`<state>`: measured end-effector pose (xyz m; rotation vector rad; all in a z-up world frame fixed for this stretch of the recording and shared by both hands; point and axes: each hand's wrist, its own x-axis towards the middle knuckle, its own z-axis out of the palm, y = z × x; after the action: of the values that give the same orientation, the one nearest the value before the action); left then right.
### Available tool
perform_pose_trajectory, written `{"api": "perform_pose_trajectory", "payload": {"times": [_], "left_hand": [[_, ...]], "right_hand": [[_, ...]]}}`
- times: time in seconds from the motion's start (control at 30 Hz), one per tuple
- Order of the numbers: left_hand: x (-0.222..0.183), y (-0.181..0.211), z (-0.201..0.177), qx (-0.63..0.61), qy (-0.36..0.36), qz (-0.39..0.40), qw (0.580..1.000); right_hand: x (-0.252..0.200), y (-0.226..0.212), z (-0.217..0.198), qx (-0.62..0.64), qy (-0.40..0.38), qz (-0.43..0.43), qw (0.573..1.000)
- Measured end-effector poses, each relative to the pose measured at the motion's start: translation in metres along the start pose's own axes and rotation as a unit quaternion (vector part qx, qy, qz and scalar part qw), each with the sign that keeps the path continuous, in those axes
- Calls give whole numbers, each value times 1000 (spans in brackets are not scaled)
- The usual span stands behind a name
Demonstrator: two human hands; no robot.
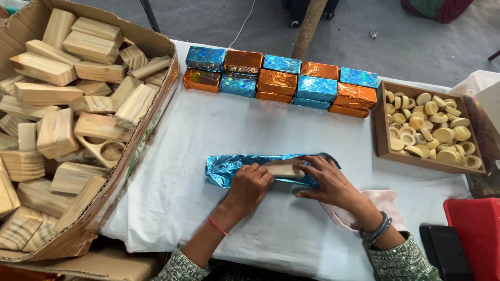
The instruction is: Wrapping small wooden blocks in colored foil paper and organizing them in rows on a table.
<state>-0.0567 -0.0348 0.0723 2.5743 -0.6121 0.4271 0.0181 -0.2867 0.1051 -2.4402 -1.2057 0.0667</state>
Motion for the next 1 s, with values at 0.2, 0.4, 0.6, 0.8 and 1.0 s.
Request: {"api": "perform_pose_trajectory", "payload": {"times": [0.2,0.4,0.6,0.8,1.0], "left_hand": [[13,-4,-7,-38,83,25,996],[16,-19,4,-103,49,-21,993],[20,-32,11,-131,42,-41,990],[35,-36,-24,-63,-83,-77,992],[15,-62,-34,-92,-137,-94,982]], "right_hand": [[-5,20,17,-24,71,-34,997],[-1,35,26,31,97,-30,994],[1,36,31,109,119,7,987],[11,31,23,215,108,127,962],[10,40,27,229,119,107,960]]}}
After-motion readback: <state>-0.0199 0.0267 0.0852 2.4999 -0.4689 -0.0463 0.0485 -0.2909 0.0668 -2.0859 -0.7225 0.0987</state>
